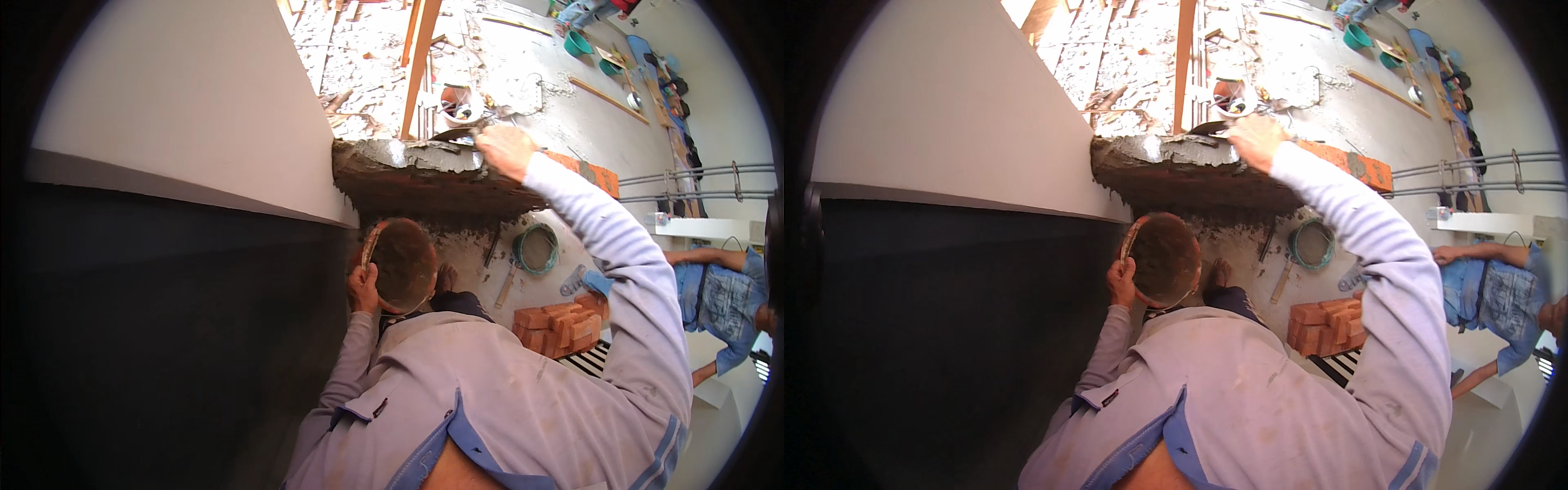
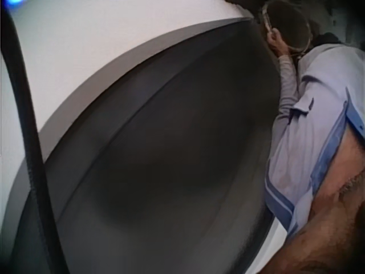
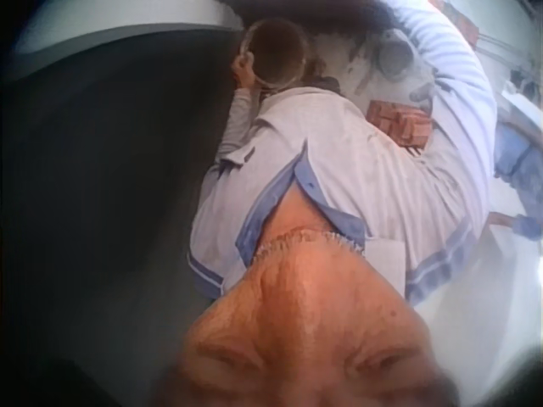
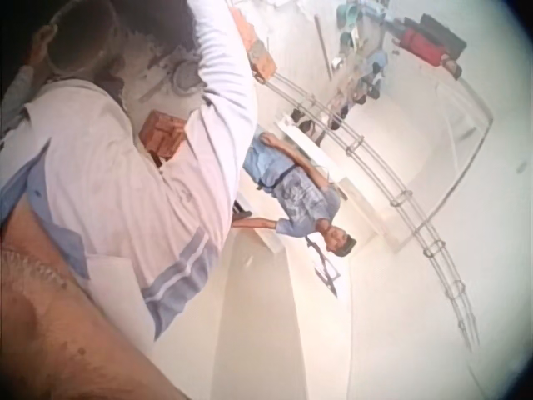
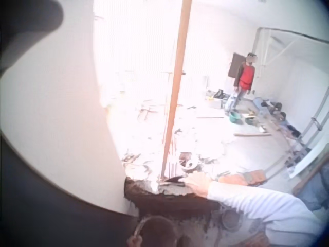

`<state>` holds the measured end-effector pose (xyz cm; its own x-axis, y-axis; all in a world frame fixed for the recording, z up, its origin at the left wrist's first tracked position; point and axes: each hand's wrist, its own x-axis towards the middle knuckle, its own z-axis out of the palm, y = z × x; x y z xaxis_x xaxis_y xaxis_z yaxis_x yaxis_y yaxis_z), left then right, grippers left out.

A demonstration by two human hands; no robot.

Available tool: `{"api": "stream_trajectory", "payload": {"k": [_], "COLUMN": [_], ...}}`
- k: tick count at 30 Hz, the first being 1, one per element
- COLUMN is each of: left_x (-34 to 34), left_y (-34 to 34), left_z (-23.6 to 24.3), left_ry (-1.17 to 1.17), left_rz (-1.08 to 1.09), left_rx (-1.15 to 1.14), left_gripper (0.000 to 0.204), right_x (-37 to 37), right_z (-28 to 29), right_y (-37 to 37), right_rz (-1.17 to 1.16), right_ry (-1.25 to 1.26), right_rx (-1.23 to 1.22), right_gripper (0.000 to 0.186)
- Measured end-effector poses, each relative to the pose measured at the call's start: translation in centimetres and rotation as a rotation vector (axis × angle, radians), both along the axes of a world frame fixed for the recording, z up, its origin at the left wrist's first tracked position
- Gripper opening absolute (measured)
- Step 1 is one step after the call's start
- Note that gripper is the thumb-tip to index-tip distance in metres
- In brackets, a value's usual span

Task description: The person builds a brick wall by applying mortar with a trowel, placing bricks, and tapping them into place, then uses a rotary hammer to drill into the adjacent structure.

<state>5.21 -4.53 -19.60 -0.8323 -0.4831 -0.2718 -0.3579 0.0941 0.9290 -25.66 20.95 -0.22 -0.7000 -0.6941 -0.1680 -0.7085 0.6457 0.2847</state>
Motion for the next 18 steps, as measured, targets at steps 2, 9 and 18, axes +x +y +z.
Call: {"api": "stream_trajectory", "payload": {"k": [2,9,18], "left_x": [0.0,-1.2,-1.6], "left_y": [-0.3,-1.1,-1.2], "left_z": [-0.1,-1.8,-2.0], "left_ry": [0.003,-0.048,-0.120], "left_rz": [-0.024,-0.147,-0.265], "left_rx": [-0.026,-0.083,-0.070], "left_gripper": [0.051,0.051,0.048], "right_x": [1.0,5.2,-1.1], "right_z": [3.5,7.0,4.4], "right_y": [3.8,2.8,4.6], "right_rz": [0.001,0.102,-0.229], "right_ry": [0.075,-0.295,-0.337], "right_rx": [-0.015,-0.312,-0.197], "right_gripper": [0.018,0.016,0.004]}}
